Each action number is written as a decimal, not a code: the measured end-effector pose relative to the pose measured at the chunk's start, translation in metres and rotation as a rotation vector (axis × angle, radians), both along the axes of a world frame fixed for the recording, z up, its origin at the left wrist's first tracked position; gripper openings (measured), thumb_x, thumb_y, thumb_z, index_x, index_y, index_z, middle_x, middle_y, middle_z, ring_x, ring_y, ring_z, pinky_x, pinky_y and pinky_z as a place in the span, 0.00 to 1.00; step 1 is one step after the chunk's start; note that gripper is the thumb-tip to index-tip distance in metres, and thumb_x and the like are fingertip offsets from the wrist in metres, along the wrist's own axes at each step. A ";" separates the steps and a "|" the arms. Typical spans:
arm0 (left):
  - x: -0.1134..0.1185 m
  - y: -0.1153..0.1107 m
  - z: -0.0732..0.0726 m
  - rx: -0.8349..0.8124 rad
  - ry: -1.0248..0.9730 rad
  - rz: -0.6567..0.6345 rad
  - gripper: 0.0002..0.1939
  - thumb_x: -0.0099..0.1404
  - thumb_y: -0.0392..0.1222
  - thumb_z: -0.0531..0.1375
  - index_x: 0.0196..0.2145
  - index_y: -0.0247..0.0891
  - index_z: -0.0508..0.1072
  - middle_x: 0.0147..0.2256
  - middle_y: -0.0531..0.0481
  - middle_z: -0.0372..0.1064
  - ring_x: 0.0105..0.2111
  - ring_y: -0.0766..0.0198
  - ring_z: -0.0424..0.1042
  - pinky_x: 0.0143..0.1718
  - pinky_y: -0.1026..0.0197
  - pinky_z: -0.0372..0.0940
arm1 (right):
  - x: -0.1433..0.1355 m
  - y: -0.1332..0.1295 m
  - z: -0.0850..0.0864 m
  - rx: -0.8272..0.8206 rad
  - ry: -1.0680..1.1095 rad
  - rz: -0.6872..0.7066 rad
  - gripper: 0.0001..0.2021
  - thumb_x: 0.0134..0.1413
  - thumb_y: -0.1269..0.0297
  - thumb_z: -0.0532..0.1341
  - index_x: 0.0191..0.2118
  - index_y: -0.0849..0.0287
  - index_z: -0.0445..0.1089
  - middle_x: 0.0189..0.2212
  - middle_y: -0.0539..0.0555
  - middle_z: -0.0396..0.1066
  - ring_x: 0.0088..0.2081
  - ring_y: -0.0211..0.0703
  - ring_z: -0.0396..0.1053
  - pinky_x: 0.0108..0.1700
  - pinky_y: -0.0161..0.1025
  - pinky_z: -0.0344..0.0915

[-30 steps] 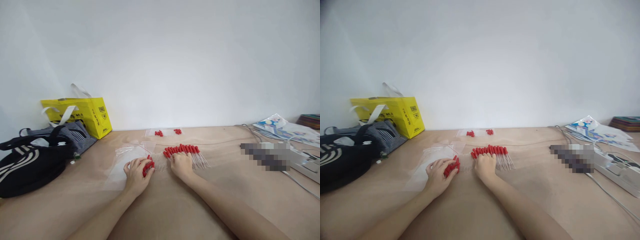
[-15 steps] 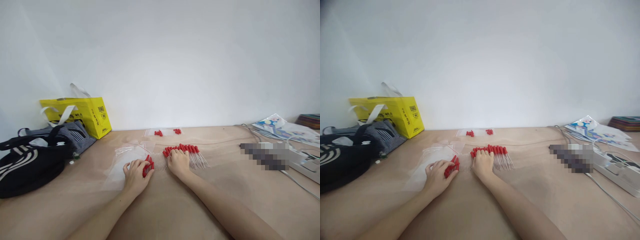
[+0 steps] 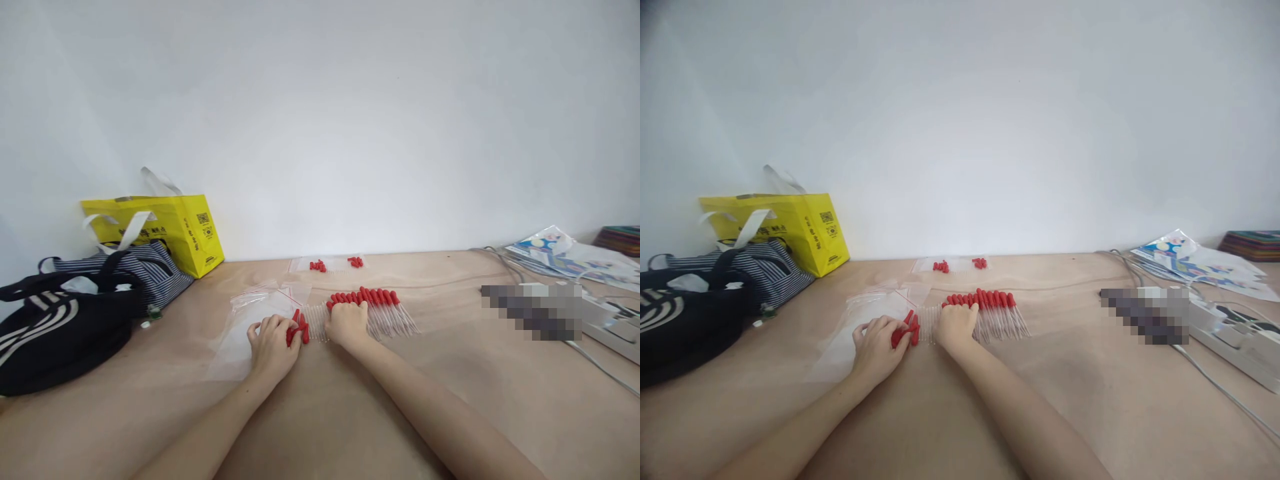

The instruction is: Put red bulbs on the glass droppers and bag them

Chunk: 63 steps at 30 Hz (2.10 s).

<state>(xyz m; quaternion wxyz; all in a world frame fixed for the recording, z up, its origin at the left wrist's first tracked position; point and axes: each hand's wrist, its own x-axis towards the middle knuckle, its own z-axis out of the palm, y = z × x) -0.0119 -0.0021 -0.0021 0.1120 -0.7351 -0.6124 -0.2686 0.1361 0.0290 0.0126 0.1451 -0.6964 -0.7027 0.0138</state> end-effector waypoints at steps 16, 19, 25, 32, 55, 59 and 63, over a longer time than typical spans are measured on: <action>0.002 -0.003 0.000 0.059 -0.111 -0.097 0.06 0.58 0.39 0.51 0.32 0.39 0.66 0.33 0.50 0.70 0.37 0.58 0.66 0.45 0.48 0.43 | 0.015 -0.009 0.006 0.046 0.168 0.124 0.12 0.51 0.65 0.51 0.26 0.63 0.69 0.28 0.60 0.71 0.33 0.46 0.67 0.38 0.41 0.53; 0.004 -0.007 0.001 0.077 -0.097 -0.161 0.09 0.60 0.37 0.49 0.38 0.40 0.66 0.34 0.49 0.70 0.38 0.58 0.66 0.45 0.49 0.44 | 0.035 -0.022 0.000 0.062 0.239 0.251 0.09 0.53 0.67 0.51 0.28 0.60 0.67 0.27 0.53 0.70 0.29 0.38 0.66 0.32 0.33 0.54; 0.018 -0.022 0.001 0.089 -0.049 -0.328 0.09 0.61 0.37 0.49 0.33 0.42 0.69 0.31 0.51 0.69 0.36 0.60 0.66 0.44 0.50 0.45 | 0.083 -0.059 -0.024 0.282 0.373 0.540 0.06 0.52 0.71 0.50 0.31 0.59 0.63 0.26 0.50 0.67 0.30 0.38 0.63 0.35 0.36 0.53; 0.029 -0.034 0.003 0.033 -0.057 -0.429 0.07 0.60 0.38 0.52 0.32 0.41 0.69 0.30 0.52 0.71 0.35 0.61 0.65 0.47 0.49 0.42 | 0.093 -0.081 -0.028 0.279 0.336 0.534 0.06 0.53 0.71 0.50 0.31 0.58 0.63 0.26 0.51 0.67 0.30 0.39 0.63 0.37 0.38 0.51; 0.027 -0.035 0.003 0.025 -0.074 -0.441 0.08 0.61 0.38 0.51 0.34 0.42 0.70 0.31 0.52 0.72 0.34 0.62 0.66 0.47 0.49 0.42 | 0.092 -0.079 -0.027 0.358 0.264 0.583 0.22 0.45 0.80 0.48 0.44 0.55 0.66 0.25 0.51 0.68 0.27 0.37 0.62 0.38 0.39 0.50; 0.028 -0.036 0.003 0.023 -0.082 -0.459 0.08 0.61 0.37 0.51 0.34 0.43 0.70 0.31 0.53 0.73 0.34 0.62 0.66 0.47 0.50 0.42 | 0.091 -0.080 -0.027 0.354 0.270 0.591 0.21 0.44 0.80 0.48 0.42 0.55 0.66 0.24 0.50 0.67 0.26 0.36 0.62 0.38 0.39 0.50; 0.028 -0.035 0.003 0.021 -0.099 -0.415 0.09 0.61 0.38 0.51 0.34 0.43 0.70 0.31 0.51 0.73 0.35 0.60 0.66 0.46 0.49 0.43 | 0.091 -0.079 -0.027 0.385 0.300 0.535 0.18 0.47 0.78 0.48 0.41 0.55 0.66 0.25 0.50 0.68 0.27 0.36 0.63 0.38 0.38 0.50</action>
